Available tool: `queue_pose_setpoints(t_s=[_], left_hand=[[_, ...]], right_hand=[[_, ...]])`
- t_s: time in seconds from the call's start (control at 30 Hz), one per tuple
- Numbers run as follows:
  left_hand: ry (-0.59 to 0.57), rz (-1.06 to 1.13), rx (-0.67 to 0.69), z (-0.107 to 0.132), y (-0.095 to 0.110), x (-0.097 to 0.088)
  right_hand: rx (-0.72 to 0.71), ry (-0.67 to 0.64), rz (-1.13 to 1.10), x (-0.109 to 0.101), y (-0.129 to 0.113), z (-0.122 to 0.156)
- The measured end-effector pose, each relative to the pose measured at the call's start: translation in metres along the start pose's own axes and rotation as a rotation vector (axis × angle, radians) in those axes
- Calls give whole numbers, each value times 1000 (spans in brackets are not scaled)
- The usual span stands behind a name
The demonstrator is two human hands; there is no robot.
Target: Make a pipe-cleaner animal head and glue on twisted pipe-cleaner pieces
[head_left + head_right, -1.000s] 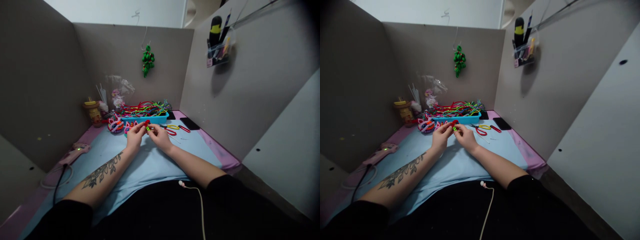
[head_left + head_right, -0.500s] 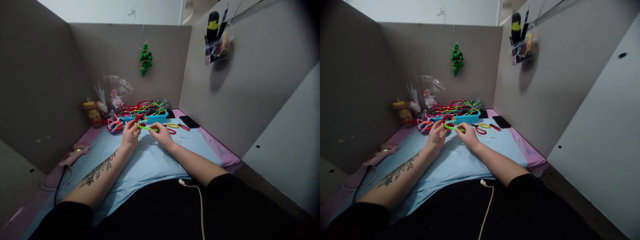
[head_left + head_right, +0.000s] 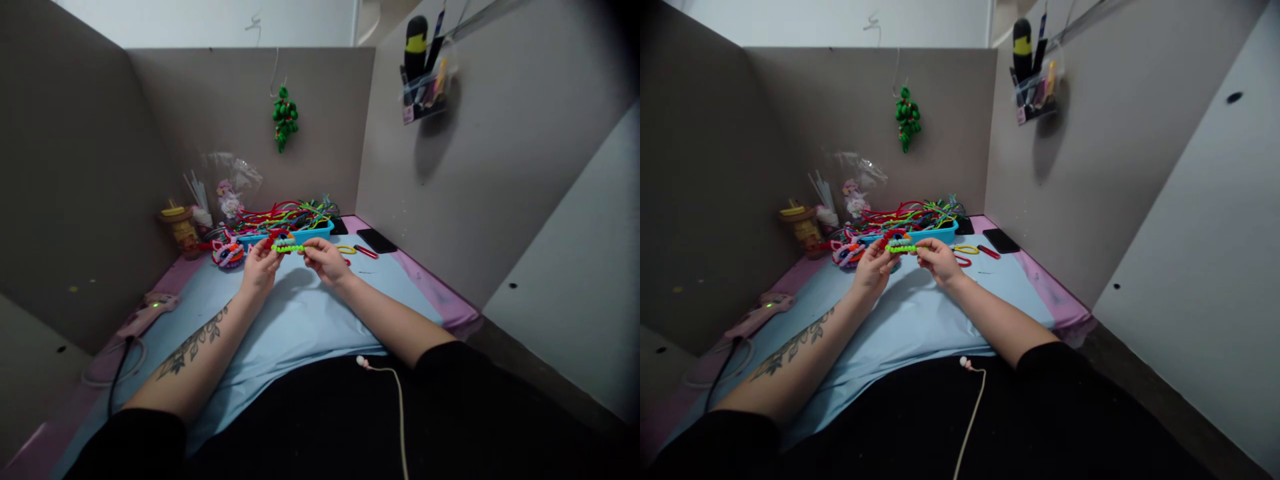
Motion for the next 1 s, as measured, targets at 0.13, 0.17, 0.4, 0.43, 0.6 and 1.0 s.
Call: queue_pose_setpoints(t_s=[0.13,0.17,0.4,0.43,0.6,1.0], left_hand=[[15,-17,14,0,-1,0],[18,-15,14,0,-1,0],[33,-56,15,-1,-1,-3],[33,-58,15,-2,-1,-3],[53,-27,-17,-2,-1,-4],[31,124,-113,-3,1,-2]], right_hand=[[19,-4,-67,-3,1,-2],[24,-12,-78,-3,1,-2],[-5,-21,84,-1,3,-1],[-21,-14,129,-2,4,-2],[-56,-24,227,-5,15,-6],[-67,-22,235,2,13,-1]])
Point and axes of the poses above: each hand's wrist, its own z-axis away from the middle knuckle, its own x-axis out of the palm, y = z × x, the point moved 3 cm from there along -z, towards the middle knuckle, and after that the axes turned 1 degree about -y, right-handed, at the moved point
